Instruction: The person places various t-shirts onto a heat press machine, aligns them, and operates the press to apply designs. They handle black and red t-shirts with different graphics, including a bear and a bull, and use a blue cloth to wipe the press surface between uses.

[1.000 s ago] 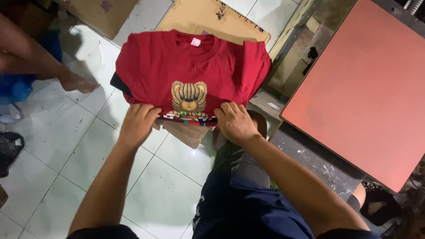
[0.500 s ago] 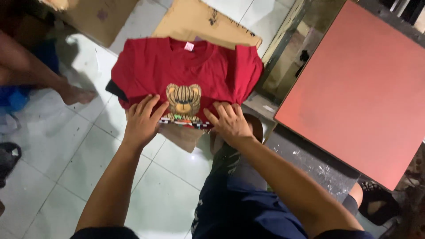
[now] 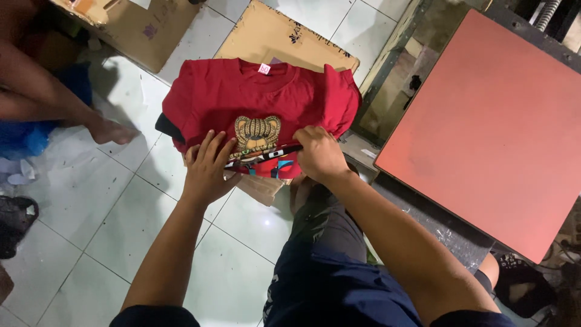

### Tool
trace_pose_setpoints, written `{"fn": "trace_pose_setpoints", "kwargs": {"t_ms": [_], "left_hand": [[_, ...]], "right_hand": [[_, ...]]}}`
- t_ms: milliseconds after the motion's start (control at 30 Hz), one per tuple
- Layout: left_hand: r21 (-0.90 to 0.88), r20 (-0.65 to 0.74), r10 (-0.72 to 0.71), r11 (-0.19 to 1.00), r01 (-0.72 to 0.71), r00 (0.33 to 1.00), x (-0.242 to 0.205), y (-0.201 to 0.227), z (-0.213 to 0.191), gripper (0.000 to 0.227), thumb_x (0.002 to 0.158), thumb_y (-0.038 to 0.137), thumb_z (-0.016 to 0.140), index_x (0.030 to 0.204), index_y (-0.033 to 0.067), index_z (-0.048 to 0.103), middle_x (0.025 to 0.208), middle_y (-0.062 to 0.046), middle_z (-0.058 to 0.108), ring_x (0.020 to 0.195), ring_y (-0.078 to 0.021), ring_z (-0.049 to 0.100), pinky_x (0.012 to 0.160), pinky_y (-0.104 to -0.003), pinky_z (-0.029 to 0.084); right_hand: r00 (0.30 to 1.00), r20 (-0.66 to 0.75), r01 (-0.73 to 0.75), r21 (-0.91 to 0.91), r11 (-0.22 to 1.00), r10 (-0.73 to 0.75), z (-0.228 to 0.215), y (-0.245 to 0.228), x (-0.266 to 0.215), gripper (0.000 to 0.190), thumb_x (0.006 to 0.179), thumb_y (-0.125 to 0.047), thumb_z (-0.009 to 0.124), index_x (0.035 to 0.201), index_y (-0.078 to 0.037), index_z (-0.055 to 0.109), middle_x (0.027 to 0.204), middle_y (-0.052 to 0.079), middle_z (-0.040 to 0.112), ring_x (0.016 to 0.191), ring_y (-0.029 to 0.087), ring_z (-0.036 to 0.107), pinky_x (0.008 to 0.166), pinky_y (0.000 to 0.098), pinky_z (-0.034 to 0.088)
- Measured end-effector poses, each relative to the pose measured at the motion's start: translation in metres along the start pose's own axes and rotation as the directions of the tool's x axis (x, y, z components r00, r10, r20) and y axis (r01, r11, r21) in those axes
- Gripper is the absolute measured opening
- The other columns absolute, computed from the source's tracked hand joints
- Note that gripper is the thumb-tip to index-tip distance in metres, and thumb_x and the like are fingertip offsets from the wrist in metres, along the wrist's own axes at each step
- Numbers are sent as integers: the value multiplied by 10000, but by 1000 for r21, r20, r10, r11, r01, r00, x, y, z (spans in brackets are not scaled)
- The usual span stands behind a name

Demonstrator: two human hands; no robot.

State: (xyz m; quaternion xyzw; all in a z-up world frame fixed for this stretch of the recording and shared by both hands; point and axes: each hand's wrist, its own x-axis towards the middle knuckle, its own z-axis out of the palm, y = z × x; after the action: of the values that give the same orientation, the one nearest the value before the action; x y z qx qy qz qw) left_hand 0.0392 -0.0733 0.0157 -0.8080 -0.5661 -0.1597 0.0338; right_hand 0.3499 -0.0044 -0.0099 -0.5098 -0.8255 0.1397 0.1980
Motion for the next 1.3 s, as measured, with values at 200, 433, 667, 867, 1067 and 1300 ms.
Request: {"fn": "trace_pose_setpoints", "kwargs": {"t_ms": [200, 433, 667, 867, 1067, 1300], "left_hand": [[103, -97, 80, 992, -70, 992, -9, -20, 9, 522, 907, 374, 634, 1411, 238, 624, 1488, -54, 582, 1409, -274, 536, 1051, -482, 423], [74, -157, 72, 995, -61, 985, 13, -27, 5, 437, 890, 277, 621, 1323, 275, 681, 1275, 35, 689, 1258, -191, 651, 1009, -427, 470], [94, -162, 132, 989, -118, 978, 20, -29, 7, 396, 916, 317, 637, 1298, 218, 668, 1144, -27, 679, 1113, -219, 693, 949, -434, 510], [145, -98, 146, 981, -131, 984, 5, -56, 12, 332, 1005, 295, 614, 1321, 195, 633, 1112, -80, 679, 1075, -267, 705, 913, -444, 545], [257, -89, 245, 942, -216, 965, -8, -55, 18, 330, 997, 303, 596, 1314, 217, 625, 1179, -88, 664, 1140, -274, 674, 949, -444, 518], [206, 12, -17, 978, 14, 1000, -11, -45, 4, 462, 868, 279, 656, 1324, 207, 658, 1318, -42, 651, 1334, -232, 588, 1064, -480, 466]], "right_hand": [[965, 208, 222, -317, 922, -161, -33, -43, -22, 516, 635, -362, 802, 1108, -213, 659, 1114, 53, 555, 1084, 284, 561, 880, 433, 485], [981, 68, 192, -347, 918, -180, -33, -72, -29, 843, 664, -429, 786, 1432, -208, 518, 1332, 146, 496, 1289, 331, 465, 1045, 513, 349], [1000, -23, 1, -307, 952, -9, 8, -90, -13, 880, 733, -626, 763, 1436, -167, 500, 1346, 149, 530, 1309, 321, 491, 1063, 553, 348], [985, -54, 132, -378, 916, -164, 6, -52, -16, 388, 743, -324, 782, 1103, -232, 670, 1014, 5, 606, 975, 236, 635, 772, 404, 496], [994, -48, 71, -360, 930, -95, 10, -10, -28, 357, 663, -273, 735, 1007, -222, 656, 977, 1, 572, 943, 229, 604, 776, 378, 459], [992, -71, 70, -395, 916, -106, -29, -31, -21, 295, 688, -204, 741, 974, -206, 669, 1013, 33, 583, 993, 254, 591, 825, 404, 430]]}}
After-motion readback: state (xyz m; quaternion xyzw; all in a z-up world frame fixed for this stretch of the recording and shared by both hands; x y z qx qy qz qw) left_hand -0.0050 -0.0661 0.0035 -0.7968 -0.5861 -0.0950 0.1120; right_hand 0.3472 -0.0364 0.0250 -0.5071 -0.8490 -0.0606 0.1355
